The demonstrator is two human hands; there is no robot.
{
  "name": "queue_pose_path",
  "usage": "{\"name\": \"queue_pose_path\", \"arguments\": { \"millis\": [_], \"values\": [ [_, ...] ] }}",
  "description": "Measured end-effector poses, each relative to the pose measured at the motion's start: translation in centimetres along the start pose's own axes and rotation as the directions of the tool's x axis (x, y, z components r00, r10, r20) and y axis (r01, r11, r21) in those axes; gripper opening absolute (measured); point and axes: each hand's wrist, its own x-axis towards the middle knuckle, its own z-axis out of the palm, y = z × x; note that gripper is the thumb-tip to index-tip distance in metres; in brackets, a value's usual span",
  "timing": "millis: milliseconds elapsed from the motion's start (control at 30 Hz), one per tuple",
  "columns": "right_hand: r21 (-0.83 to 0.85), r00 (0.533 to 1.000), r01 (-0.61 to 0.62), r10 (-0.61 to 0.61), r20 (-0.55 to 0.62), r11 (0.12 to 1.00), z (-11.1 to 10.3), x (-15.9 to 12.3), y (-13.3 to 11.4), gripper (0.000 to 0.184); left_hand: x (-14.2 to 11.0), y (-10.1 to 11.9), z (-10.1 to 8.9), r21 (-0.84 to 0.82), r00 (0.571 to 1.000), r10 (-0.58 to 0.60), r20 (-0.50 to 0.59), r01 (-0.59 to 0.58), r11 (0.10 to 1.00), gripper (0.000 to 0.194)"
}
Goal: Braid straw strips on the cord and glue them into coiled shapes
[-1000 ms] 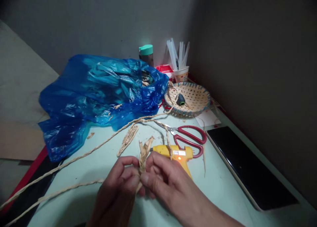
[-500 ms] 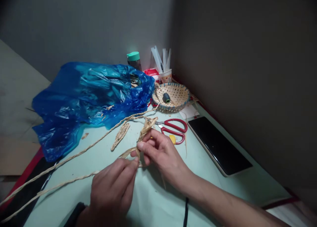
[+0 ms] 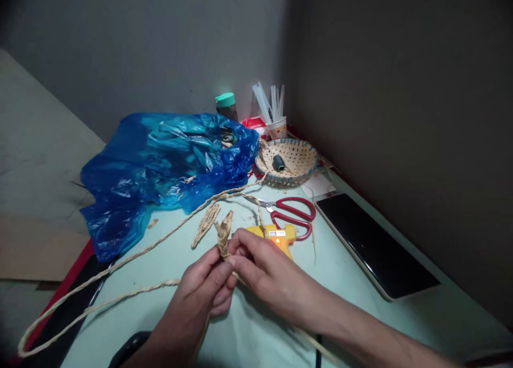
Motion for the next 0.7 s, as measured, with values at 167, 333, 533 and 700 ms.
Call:
{"name": "queue_pose_path", "arguments": {
  "millis": [167,333,533,700],
  "values": [
    [-0.386,0.999,0.046,-0.039,0.025,0.922,-0.6,-0.3,-0.3,0.012,0.3,-1.0,-0.8,0.281,0.992,0.067,-0.105,-0.035,0.959,0.030],
    [-0.756,0.988,0.054,-0.145,-0.055,0.653,-0.3,-0.4,0.2,0.016,0.5,-0.8,-1.0,0.417,0.952,0.188,-0.241,-0.074,0.906,0.040],
    [-0.748,0.915,0.250,-0.402,-0.024,0.615,1.3,-1.0,0.5,0.019,0.4,-0.4,-0.9,0.314,0.930,0.168,-0.326,-0.061,0.947,0.035],
    [-0.879,0.768,0.404,-0.617,0.175,0.253,3.4,-1.1,2.4,0.029,0.2,-0.7,-0.8,0.125,0.941,0.047,-0.335,-0.005,0.992,0.030]
  ]
}}
